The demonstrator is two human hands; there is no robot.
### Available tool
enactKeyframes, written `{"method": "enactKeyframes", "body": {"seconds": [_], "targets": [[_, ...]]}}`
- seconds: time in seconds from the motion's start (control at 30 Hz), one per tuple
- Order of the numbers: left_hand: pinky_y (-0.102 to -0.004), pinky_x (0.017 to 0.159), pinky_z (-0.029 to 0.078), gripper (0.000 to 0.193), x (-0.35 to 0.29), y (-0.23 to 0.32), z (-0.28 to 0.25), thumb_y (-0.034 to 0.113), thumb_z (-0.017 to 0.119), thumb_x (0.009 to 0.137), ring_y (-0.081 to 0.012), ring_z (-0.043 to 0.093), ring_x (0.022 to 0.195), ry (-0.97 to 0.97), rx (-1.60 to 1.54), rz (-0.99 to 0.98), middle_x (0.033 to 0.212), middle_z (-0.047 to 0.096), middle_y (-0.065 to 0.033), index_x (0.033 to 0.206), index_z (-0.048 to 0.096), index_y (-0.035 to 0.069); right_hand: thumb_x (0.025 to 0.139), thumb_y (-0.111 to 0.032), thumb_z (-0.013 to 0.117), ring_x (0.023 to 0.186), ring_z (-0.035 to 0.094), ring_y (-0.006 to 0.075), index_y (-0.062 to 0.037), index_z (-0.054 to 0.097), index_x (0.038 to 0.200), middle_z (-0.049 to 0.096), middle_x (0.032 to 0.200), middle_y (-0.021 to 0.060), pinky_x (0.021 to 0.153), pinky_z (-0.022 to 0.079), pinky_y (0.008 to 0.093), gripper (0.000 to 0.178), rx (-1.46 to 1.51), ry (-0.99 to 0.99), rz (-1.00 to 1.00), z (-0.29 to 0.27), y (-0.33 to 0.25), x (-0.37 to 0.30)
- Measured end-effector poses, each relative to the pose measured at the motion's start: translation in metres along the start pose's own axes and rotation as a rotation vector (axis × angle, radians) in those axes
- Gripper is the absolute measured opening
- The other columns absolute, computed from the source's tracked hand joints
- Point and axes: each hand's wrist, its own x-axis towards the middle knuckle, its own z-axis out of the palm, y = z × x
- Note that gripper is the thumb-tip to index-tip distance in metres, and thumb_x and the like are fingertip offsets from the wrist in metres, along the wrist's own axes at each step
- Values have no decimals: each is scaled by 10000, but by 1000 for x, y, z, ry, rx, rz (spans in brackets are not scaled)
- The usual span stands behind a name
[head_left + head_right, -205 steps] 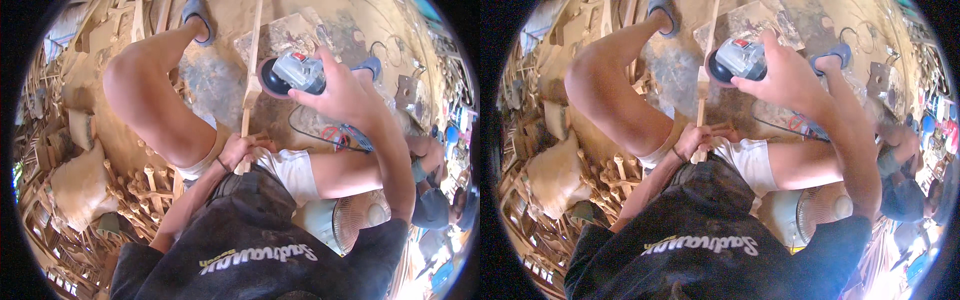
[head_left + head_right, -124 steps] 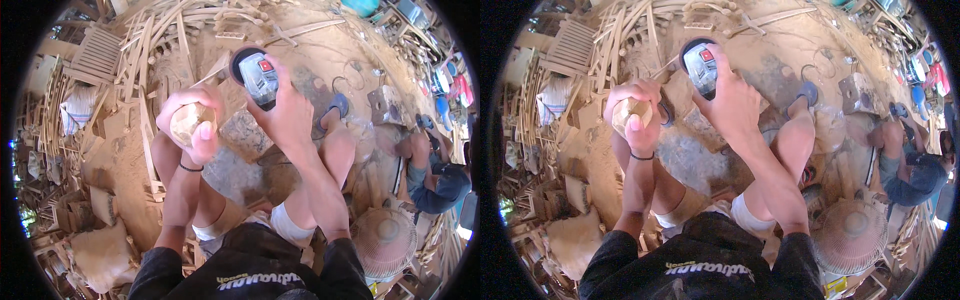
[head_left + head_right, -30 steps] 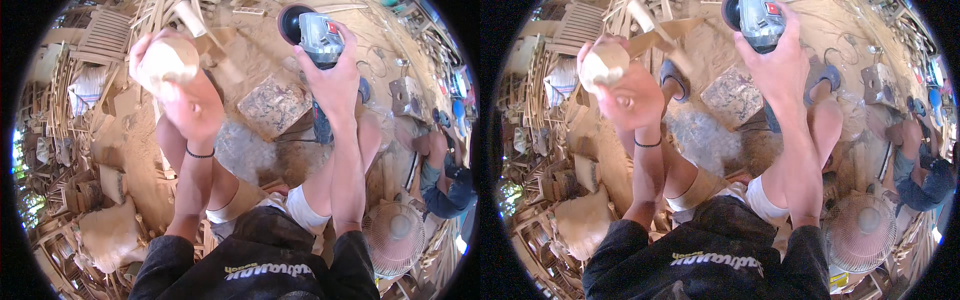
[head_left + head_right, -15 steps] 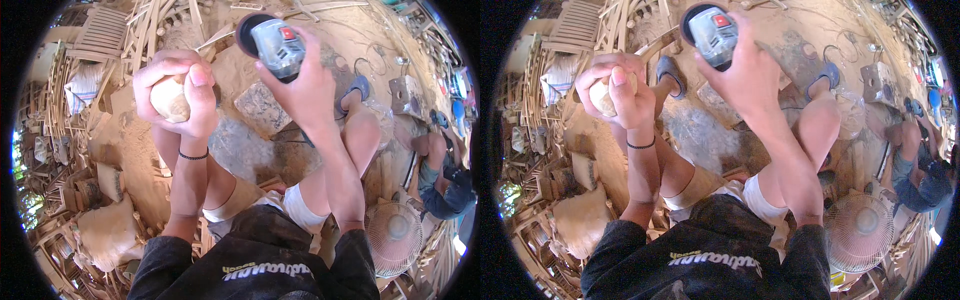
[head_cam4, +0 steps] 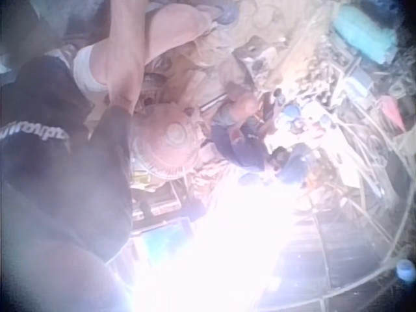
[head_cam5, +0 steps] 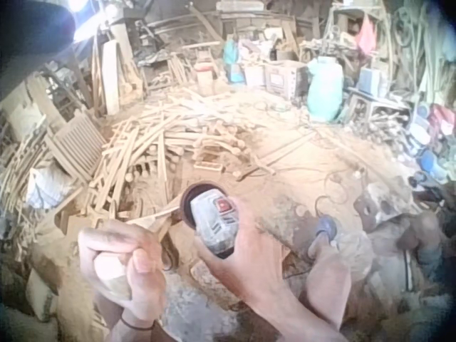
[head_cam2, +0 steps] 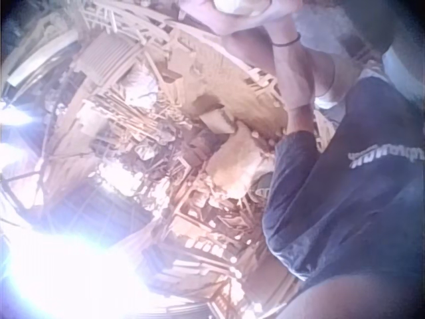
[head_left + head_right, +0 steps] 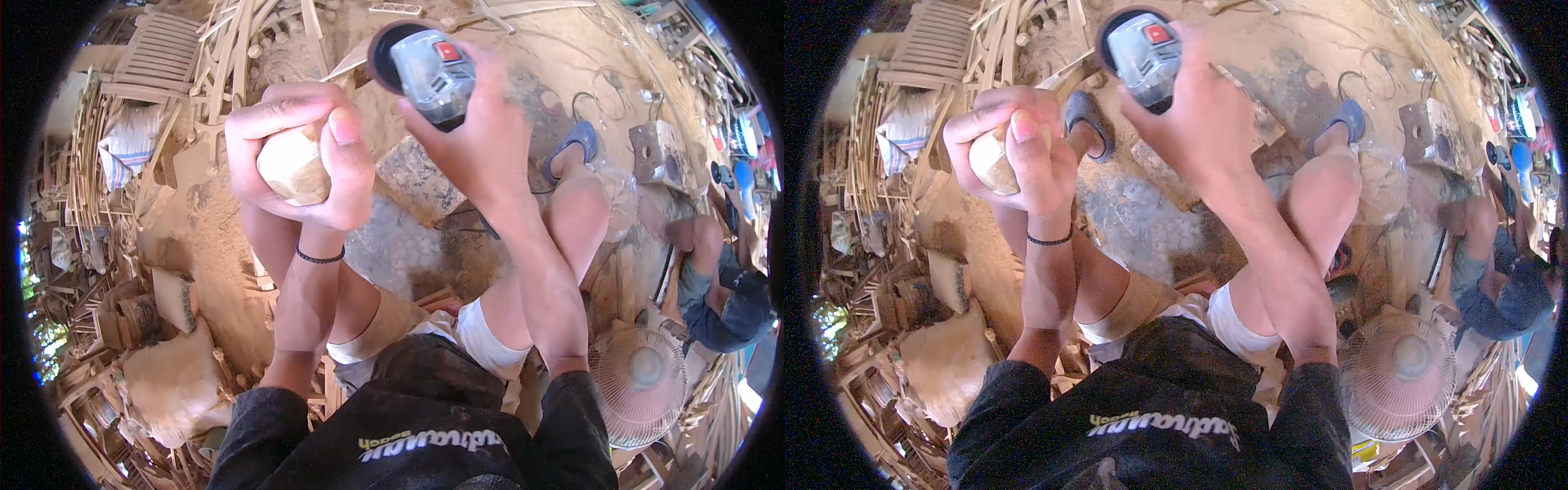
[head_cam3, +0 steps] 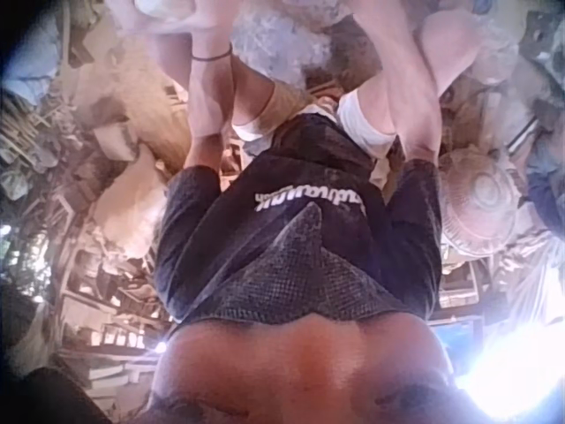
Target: The person sands the surface of wooden components, including a cross-shaped piece and a block, using a handheld electric orbital sander.
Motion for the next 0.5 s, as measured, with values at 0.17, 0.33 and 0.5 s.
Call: {"method": "enactKeyframes", "body": {"seconds": [0.17, 0.33, 0.5], "targets": [[-281, 698, 531, 274, 2, -4, -3, 113, 757, 986, -135, 628, 737, 8, -4, 31, 910, 716, -148, 1137, 544, 28, 868, -405, 891, 894, 790, 428, -154, 475, 1509, 812, 1013, 188, 783, 623, 514, 804, -123, -98, 41, 1, -6, -2], [-273, 657, 521, 271, 6, -5, -2, 124, 756, 1004, -116, 610, 696, 7, 7, 57, 908, 712, -138, 1143, 544, 28, 875, -420, 879, 891, 790, 427, -151, 466, 1513, 810, 997, 192, 772, 617, 525, 806, 2, -56, 7, 6, -3, -2], [-270, 648, 521, 277, 4, 1, 0, 124, 762, 1004, -116, 607, 678, 39, -29, 2, 906, 710, -138, 1148, 546, 28, 859, -447, 852, 746, 765, 445, -103, 483, 1506, 764, 820, 235, 684, 600, 545, 820, -33, -22, -37, 9, -4, -2]]}}
